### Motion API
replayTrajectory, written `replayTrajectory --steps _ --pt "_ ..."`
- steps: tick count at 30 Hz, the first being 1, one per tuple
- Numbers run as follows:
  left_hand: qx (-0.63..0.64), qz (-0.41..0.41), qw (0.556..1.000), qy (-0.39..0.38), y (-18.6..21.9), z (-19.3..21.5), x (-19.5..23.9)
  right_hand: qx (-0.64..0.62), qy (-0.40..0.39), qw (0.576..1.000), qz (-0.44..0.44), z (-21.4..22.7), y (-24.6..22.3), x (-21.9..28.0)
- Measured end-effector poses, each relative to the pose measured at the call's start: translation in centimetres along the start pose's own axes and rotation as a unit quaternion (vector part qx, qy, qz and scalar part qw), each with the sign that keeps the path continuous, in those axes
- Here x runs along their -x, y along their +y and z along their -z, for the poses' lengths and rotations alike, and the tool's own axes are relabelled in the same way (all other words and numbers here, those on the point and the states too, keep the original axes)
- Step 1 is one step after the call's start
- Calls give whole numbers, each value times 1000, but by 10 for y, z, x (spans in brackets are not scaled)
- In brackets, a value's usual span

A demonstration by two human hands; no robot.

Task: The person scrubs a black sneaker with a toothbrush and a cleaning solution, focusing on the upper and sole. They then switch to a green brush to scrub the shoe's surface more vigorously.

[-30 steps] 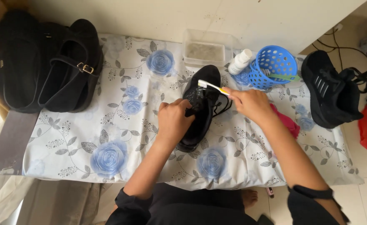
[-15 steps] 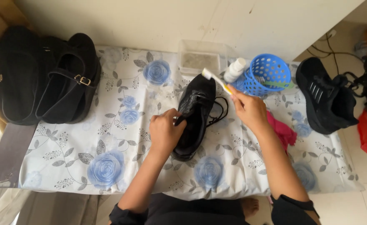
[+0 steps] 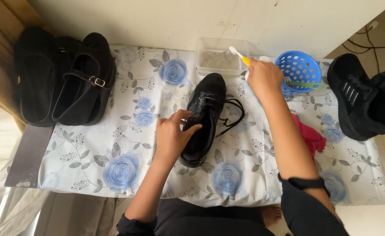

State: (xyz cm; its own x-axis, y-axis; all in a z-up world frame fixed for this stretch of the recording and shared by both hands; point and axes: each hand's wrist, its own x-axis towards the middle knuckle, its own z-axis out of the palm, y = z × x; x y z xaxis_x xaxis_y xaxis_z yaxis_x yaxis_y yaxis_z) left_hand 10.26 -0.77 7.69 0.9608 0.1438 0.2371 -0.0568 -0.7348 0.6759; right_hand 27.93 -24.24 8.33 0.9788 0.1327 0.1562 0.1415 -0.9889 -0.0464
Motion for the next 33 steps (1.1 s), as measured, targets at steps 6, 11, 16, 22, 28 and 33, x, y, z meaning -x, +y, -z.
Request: replayTrajectory --steps 6,11,16,22,28,33 --pt "-61 -72 994 62 39 9 14 -421 103 901 24 27 -28 132" --pt "-119 -37 991 50 31 -21 15 -520 28 854 -3 -16 -46 210" --pt "-157 -38 987 25 24 -28 11 -307 70 949 5 -15 -51 195" --pt "-136 -38 989 40 24 -19 8 -360 8 933 0 5 -67 215" --pt "-133 -56 989 39 22 -21 13 -206 57 977 6 -15 -42 181" --pt "-115 -23 992 38 21 -19 13 -431 -31 902 17 25 -72 231"
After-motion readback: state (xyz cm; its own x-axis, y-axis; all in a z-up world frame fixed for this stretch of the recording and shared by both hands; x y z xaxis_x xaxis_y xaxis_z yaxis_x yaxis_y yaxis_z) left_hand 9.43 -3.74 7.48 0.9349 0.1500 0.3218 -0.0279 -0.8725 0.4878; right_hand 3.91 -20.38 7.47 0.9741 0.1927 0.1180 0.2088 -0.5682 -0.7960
